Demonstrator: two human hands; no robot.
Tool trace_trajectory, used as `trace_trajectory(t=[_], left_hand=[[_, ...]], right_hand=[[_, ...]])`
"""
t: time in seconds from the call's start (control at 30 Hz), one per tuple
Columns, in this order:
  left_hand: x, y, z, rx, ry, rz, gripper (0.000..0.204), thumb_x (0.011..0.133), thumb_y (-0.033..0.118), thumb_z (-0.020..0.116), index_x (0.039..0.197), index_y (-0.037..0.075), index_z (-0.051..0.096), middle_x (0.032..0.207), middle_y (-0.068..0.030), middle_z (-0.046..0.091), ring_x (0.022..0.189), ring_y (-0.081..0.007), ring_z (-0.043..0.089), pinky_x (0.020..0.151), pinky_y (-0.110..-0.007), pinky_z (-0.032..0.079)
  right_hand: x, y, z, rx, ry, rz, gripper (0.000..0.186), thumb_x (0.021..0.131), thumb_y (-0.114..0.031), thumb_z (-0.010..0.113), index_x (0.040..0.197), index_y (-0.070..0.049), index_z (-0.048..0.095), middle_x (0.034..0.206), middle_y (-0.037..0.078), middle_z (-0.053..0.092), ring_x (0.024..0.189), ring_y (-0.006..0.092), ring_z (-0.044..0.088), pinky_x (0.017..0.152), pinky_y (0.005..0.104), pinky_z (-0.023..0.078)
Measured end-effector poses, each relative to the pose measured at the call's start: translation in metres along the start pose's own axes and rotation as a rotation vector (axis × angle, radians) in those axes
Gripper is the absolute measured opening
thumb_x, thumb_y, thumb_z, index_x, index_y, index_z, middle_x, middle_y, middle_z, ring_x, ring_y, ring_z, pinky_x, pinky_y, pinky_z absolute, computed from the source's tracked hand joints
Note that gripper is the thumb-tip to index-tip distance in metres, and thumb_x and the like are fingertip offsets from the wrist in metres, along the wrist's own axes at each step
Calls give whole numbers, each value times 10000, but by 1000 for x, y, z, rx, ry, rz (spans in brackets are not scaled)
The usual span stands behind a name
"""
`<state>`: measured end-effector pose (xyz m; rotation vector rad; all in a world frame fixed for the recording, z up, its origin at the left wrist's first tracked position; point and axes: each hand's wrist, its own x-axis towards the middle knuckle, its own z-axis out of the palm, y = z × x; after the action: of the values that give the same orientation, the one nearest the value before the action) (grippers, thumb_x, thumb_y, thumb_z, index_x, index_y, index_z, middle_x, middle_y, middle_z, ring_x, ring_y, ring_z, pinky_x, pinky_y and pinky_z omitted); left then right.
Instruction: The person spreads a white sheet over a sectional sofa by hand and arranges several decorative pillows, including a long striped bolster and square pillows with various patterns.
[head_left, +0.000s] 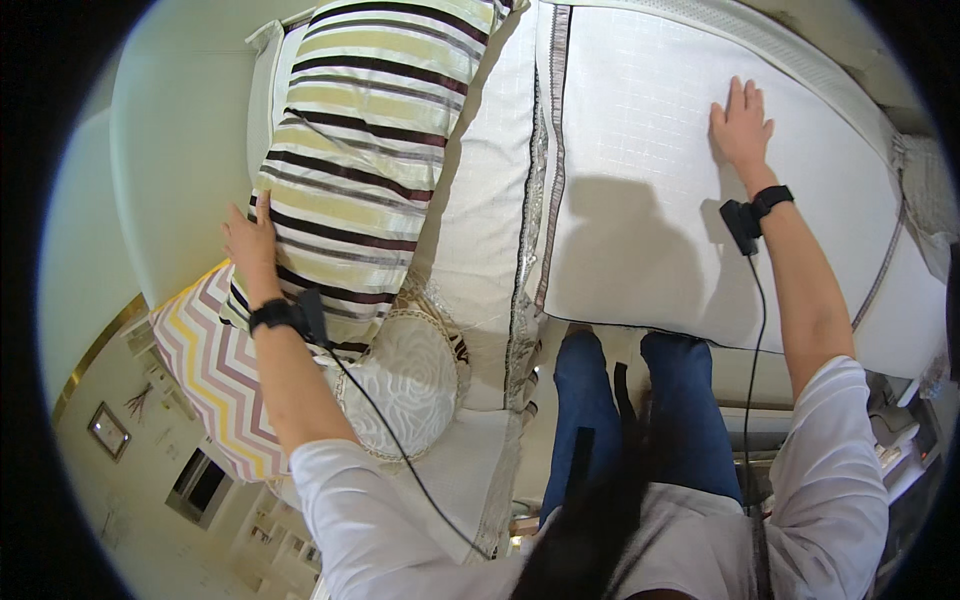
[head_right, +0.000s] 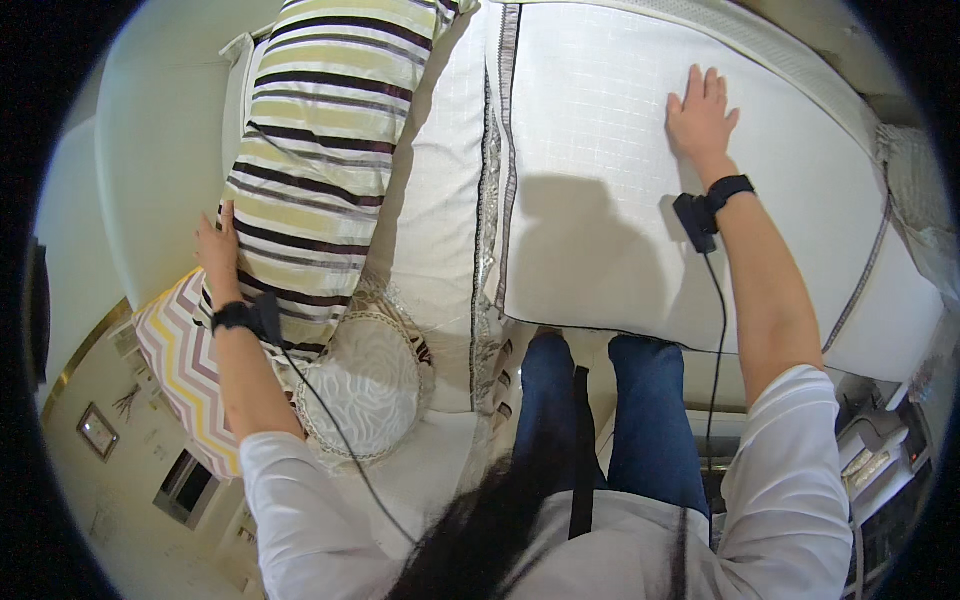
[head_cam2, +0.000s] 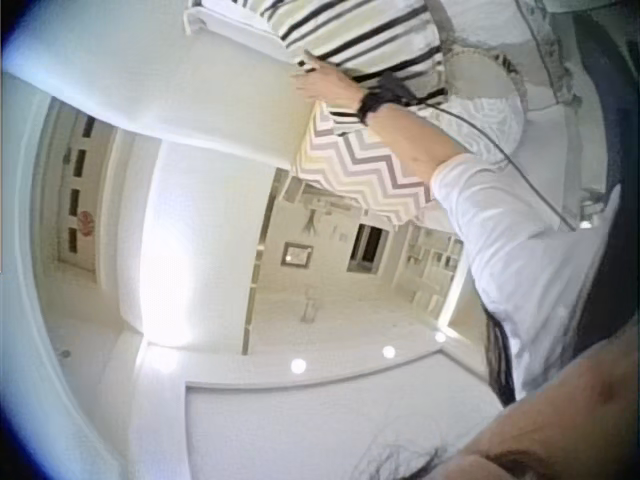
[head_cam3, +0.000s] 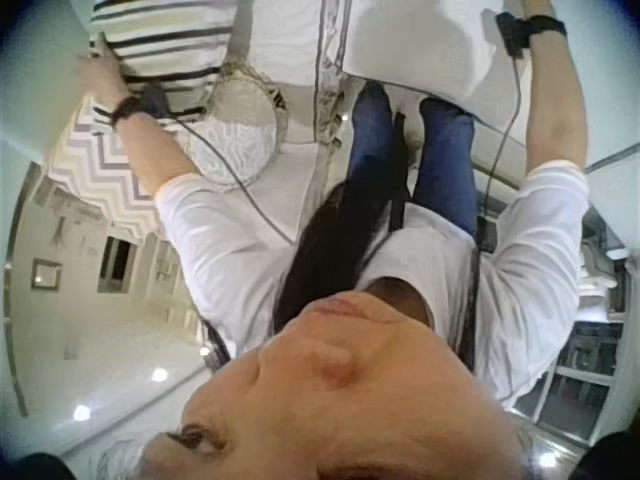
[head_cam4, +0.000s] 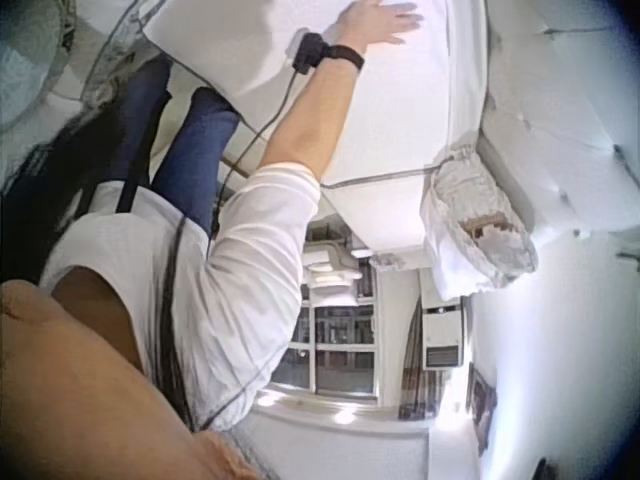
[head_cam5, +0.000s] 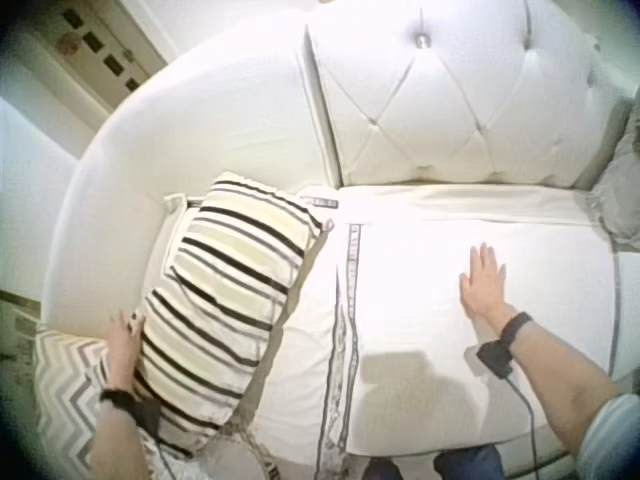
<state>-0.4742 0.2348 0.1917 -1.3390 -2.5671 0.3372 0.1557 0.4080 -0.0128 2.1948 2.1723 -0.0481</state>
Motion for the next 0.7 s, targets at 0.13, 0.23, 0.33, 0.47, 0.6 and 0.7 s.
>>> trace_trajectory(t=[0.13, 0.23, 0.33, 0.47, 0.6, 0.7], left_hand=[[9, -5, 4, 7, -319, 41, 782, 814, 646, 459, 1065, -89, 547, 1024, -307, 575, 984, -440, 540, 839, -462, 432], [-25, 18, -20, -381, -109, 89, 661, 823, 554, 533, 1013, -76, 592, 984, -287, 598, 948, -432, 553, 821, -434, 440], [-66, 61, -97, -725, 27, 23, 412, 842, 372, 601, 973, -17, 632, 885, -207, 647, 795, -321, 602, 744, -371, 456], [-127, 111, -192, -714, 184, 197, 263, 811, 185, 673, 804, -60, 578, 622, -135, 556, 532, -205, 448, 540, -316, 397], [-170, 172, -272, -803, 307, 699, 297, 700, 108, 745, 662, 4, 470, 578, -108, 416, 505, -259, 392, 481, -328, 310], [-204, 205, -285, -1057, 173, 847, 233, 709, 89, 723, 715, -21, 518, 603, -115, 453, 522, -241, 415, 499, -311, 335]], right_hand=[[-62, -22, -5, 251, 58, -149, 501, 812, -247, 549, 1267, -57, 463, 1352, 234, 371, 1247, 390, 347, 1042, 492, 271], [-129, -55, -12, 383, -35, -172, 451, 804, -222, 570, 1205, -25, 511, 1335, 252, 384, 1226, 427, 357, 1039, 481, 282], [-171, -55, -6, 783, -19, -335, 412, 832, -293, 571, 1154, -36, 564, 1191, 211, 529, 1158, 332, 458, 968, 443, 365], [-186, -79, -104, 1530, -630, 366, 416, 903, -337, 473, 1206, -56, 522, 1211, 161, 527, 1132, 269, 484, 920, 428, 408], [-163, -24, -163, 1984, -582, 573, 524, 948, -398, 390, 1364, -87, 325, 1351, 170, 385, 1232, 288, 393, 963, 426, 387], [-170, 47, -192, 2012, -156, 623, 550, 968, -418, 334, 1401, -90, 250, 1400, 152, 319, 1253, 260, 364, 1004, 446, 349]])
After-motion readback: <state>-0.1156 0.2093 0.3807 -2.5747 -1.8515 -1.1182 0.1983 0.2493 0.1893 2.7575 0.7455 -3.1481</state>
